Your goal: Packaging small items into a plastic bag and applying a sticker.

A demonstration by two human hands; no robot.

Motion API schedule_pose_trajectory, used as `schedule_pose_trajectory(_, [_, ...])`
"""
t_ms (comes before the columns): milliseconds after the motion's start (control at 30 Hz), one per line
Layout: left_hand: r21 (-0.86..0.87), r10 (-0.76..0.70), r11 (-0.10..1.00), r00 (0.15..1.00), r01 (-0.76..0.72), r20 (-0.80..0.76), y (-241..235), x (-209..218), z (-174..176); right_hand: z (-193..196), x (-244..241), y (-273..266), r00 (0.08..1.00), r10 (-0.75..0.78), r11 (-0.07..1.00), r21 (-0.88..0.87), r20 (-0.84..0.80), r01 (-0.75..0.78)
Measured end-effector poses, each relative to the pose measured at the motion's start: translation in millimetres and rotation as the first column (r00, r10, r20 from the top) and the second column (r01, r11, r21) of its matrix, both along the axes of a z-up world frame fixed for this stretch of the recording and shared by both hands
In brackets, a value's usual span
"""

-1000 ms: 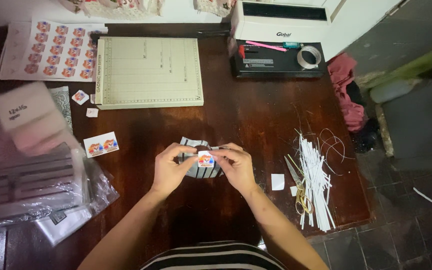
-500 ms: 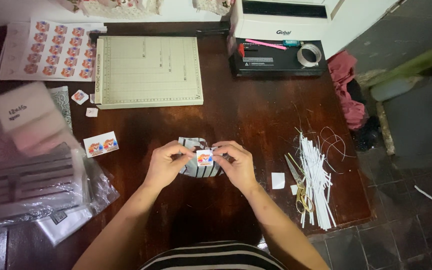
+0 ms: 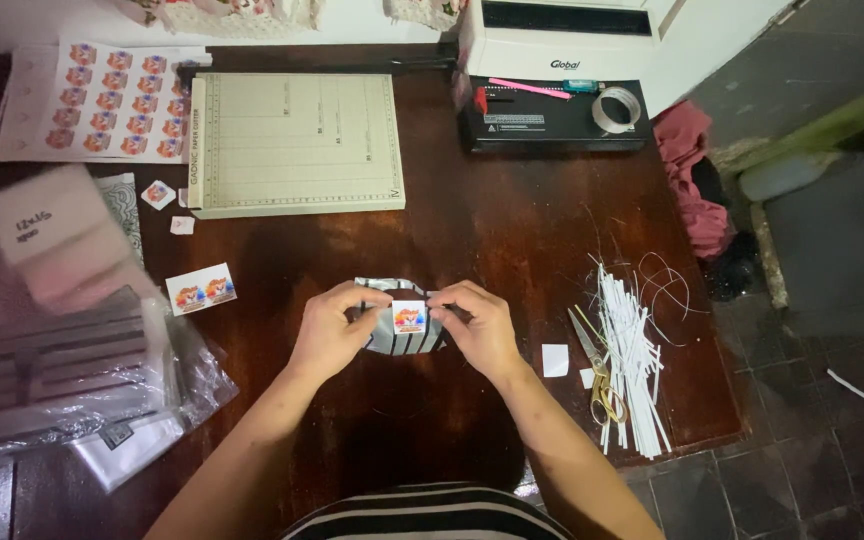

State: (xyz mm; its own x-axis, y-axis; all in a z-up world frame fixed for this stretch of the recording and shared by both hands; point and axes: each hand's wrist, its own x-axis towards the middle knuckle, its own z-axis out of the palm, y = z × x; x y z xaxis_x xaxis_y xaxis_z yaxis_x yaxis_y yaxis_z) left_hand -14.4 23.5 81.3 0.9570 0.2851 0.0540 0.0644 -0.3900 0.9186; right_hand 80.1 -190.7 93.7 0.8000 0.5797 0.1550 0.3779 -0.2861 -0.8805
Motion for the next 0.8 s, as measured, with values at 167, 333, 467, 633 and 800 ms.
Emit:
schedule_pose_trajectory(167, [-0.010, 0.011, 1.000, 1.000, -0.011, -0.013, 0.2, -2.4, -1.7, -2.1, 0.7, -1.4, 1.000, -0.026, 1.000, 0.005, -0.003, 0.026])
schedule_pose_trajectory(333, [-0.034, -0.008, 0.999, 0.999, 0.009, 0.037, 0.1, -4.1, 3.1, -6.5, 2.5, -5.4, 0.999, -0.005, 0.998, 0.060, 0.034, 0.003])
schedule_pose_trajectory(467, [0.107, -0.033, 0.993, 0.994, 0.044, -0.101, -0.7, -2.6, 22.4, -3.5, 2.7, -4.9, 1.000, 0.006, 0.998, 0.064, -0.009, -0.005])
schedule_pose_trajectory(633, [0.515, -0.095, 0.855, 0.995, 0.067, 0.028, -3.5, -0.8, 47.0, -10.4, 4.1, -6.4, 1.000, 0.026, 0.997, 0.078, 0.012, -0.027])
schedule_pose_trajectory(800, [0.530, -0.164, 0.838, 0.986, 0.130, 0.018, -2.4, 6.7, 32.7, -5.1, 2.2, -1.6, 0.999, 0.051, 0.996, 0.079, 0.015, -0.052])
